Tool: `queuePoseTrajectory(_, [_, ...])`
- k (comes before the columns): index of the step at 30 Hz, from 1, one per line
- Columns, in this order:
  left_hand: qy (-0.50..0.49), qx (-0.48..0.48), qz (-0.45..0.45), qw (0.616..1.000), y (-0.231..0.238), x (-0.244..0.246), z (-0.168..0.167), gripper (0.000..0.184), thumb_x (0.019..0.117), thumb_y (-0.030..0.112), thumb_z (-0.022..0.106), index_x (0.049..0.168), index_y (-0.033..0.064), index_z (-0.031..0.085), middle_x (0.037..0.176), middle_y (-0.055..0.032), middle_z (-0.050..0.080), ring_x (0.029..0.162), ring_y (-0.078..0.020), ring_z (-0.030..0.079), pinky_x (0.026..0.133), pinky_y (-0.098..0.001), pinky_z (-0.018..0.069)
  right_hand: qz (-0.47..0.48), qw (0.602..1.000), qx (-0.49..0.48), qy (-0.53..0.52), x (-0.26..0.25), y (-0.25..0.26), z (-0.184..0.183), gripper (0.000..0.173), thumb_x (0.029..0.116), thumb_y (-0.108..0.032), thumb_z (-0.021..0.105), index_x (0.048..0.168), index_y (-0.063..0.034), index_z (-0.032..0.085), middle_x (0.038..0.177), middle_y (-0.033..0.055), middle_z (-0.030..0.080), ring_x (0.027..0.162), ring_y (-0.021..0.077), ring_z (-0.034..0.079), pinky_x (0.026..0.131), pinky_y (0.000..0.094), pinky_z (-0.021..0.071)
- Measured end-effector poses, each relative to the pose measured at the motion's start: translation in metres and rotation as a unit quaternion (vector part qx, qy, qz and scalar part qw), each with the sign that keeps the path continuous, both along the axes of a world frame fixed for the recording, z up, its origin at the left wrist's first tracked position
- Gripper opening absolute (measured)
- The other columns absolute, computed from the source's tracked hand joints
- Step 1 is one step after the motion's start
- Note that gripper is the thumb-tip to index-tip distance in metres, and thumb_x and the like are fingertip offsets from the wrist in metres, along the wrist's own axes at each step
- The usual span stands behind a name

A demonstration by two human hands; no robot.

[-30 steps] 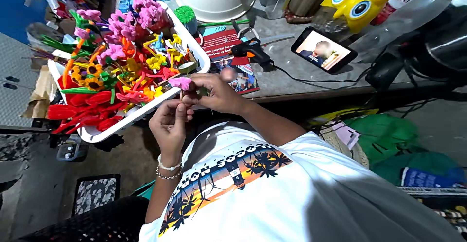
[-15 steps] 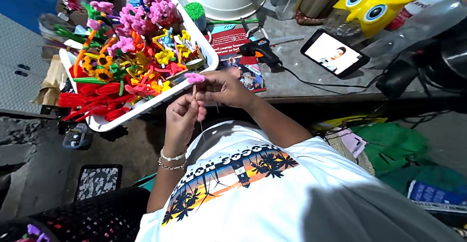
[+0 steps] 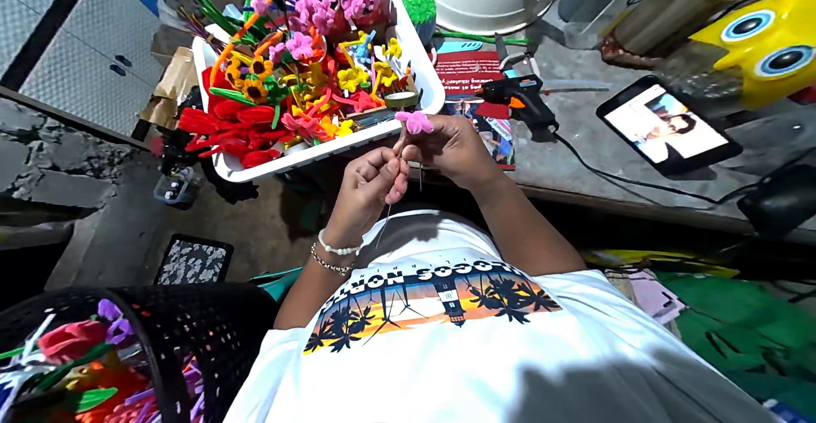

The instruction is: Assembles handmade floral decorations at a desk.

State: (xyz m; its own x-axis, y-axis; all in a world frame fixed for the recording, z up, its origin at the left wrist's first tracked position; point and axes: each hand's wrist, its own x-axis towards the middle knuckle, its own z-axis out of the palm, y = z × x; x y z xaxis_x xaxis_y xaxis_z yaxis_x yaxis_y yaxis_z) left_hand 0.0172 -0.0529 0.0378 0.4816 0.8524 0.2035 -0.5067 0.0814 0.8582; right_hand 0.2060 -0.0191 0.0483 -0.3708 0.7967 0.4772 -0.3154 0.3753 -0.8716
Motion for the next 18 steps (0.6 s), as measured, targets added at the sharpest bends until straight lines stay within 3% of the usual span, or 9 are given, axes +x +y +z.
queuePoseTrajectory(2, [-0.062, -0.061, -0.077, 0.993, 0.001, 0.001, -0.003, 0.005, 0.0987, 0.019, 0.064, 0.094, 0.0166, 0.065, 0.068, 0.0097, 0.056, 0.055, 0.0021, 0.050, 0.052, -0.0128, 0.0421, 0.035, 0.999, -0.011, 0.014, 0.002, 0.000, 0.001, 0.014, 0.0922, -0.001, 0.072, 0.105, -0.0042, 0.071, 0.101, -0.0038, 0.072, 0.092, 0.0024, 0.068, 0.087, 0.0235, 0.0593])
queuePoseTrajectory(4, [-0.065, -0.074, -0.097, 0.990, 0.003, 0.003, -0.004, 0.004, 0.0972, 0.020, 0.067, 0.095, 0.0173, 0.066, 0.069, 0.0095, 0.057, 0.057, 0.0017, 0.052, 0.053, -0.0133, 0.0433, 0.024, 1.000, 0.013, -0.004, 0.004, 0.000, 0.004, 0.013, 0.0925, -0.004, 0.073, 0.105, -0.0034, 0.072, 0.104, -0.0029, 0.070, 0.095, 0.0023, 0.066, 0.088, 0.0229, 0.0584])
queuePoseTrajectory(7, [0.089, 0.078, 0.059, 0.991, 0.001, 0.005, -0.003, 0.011, 0.1064, 0.015, 0.054, 0.106, 0.0087, 0.063, 0.080, 0.0019, 0.065, 0.065, -0.0031, 0.062, 0.061, -0.0172, 0.0543, -0.081, 0.991, 0.071, -0.084, 0.006, 0.000, 0.002, 0.013, 0.0915, -0.003, 0.072, 0.103, 0.0026, 0.072, 0.103, 0.0052, 0.069, 0.096, 0.0069, 0.066, 0.088, 0.0252, 0.0575])
queuePoseTrajectory(8, [0.169, 0.157, 0.140, 0.963, 0.000, 0.007, -0.004, 0.013, 0.1067, 0.010, 0.053, 0.110, 0.0026, 0.063, 0.086, -0.0017, 0.069, 0.070, -0.0057, 0.066, 0.065, -0.0204, 0.0586, -0.121, 0.983, 0.086, -0.110, 0.004, 0.000, 0.000, 0.014, 0.0910, -0.004, 0.073, 0.102, 0.0040, 0.072, 0.102, 0.0082, 0.070, 0.095, 0.0089, 0.067, 0.087, 0.0261, 0.0579])
queuePoseTrajectory(10, [0.288, 0.291, 0.269, 0.871, 0.003, 0.012, -0.009, 0.017, 0.1041, 0.006, 0.057, 0.113, -0.0059, 0.064, 0.093, -0.0082, 0.072, 0.079, -0.0104, 0.072, 0.073, -0.0263, 0.0633, -0.181, 0.968, 0.102, -0.143, 0.000, 0.000, -0.001, 0.014, 0.0927, -0.008, 0.073, 0.101, 0.0035, 0.073, 0.099, 0.0092, 0.070, 0.093, 0.0094, 0.067, 0.085, 0.0255, 0.0576])
queuePoseTrajectory(11, [0.324, 0.329, 0.303, 0.834, 0.004, 0.014, -0.012, 0.018, 0.1032, 0.007, 0.059, 0.114, -0.0071, 0.065, 0.095, -0.0102, 0.072, 0.081, -0.0116, 0.072, 0.075, -0.0273, 0.0635, -0.202, 0.961, 0.106, -0.154, -0.003, 0.000, -0.001, 0.014, 0.0934, -0.010, 0.072, 0.100, 0.0030, 0.073, 0.097, 0.0088, 0.070, 0.091, 0.0088, 0.067, 0.084, 0.0246, 0.0576])
queuePoseTrajectory(13, [0.357, 0.356, 0.325, 0.800, 0.004, 0.013, -0.015, 0.020, 0.1024, 0.007, 0.061, 0.115, -0.0075, 0.065, 0.095, -0.0115, 0.072, 0.082, -0.0119, 0.072, 0.077, -0.0272, 0.0632, -0.229, 0.952, 0.114, -0.170, -0.007, -0.002, -0.001, 0.013, 0.0934, -0.009, 0.072, 0.099, 0.0025, 0.073, 0.096, 0.0087, 0.069, 0.089, 0.0079, 0.067, 0.082, 0.0230, 0.0574])
queuePoseTrajectory(15, [0.343, 0.342, 0.317, 0.815, 0.005, 0.011, -0.014, 0.018, 0.1023, 0.005, 0.059, 0.113, -0.0079, 0.066, 0.092, -0.0102, 0.071, 0.078, -0.0100, 0.071, 0.073, -0.0256, 0.0624, -0.227, 0.951, 0.123, -0.171, -0.008, -0.002, -0.001, 0.013, 0.0921, -0.007, 0.073, 0.099, 0.0036, 0.074, 0.097, 0.0108, 0.071, 0.090, 0.0099, 0.068, 0.083, 0.0248, 0.0579])
queuePoseTrajectory(18, [0.243, 0.223, 0.219, 0.918, 0.001, 0.006, -0.004, 0.013, 0.1054, 0.007, 0.053, 0.108, -0.0015, 0.064, 0.082, -0.0009, 0.068, 0.067, -0.0041, 0.065, 0.063, -0.0197, 0.0579, -0.154, 0.974, 0.101, -0.128, -0.003, 0.000, 0.001, 0.010, 0.0920, -0.004, 0.072, 0.099, 0.0033, 0.073, 0.101, 0.0092, 0.071, 0.094, 0.0091, 0.068, 0.086, 0.0255, 0.0576])
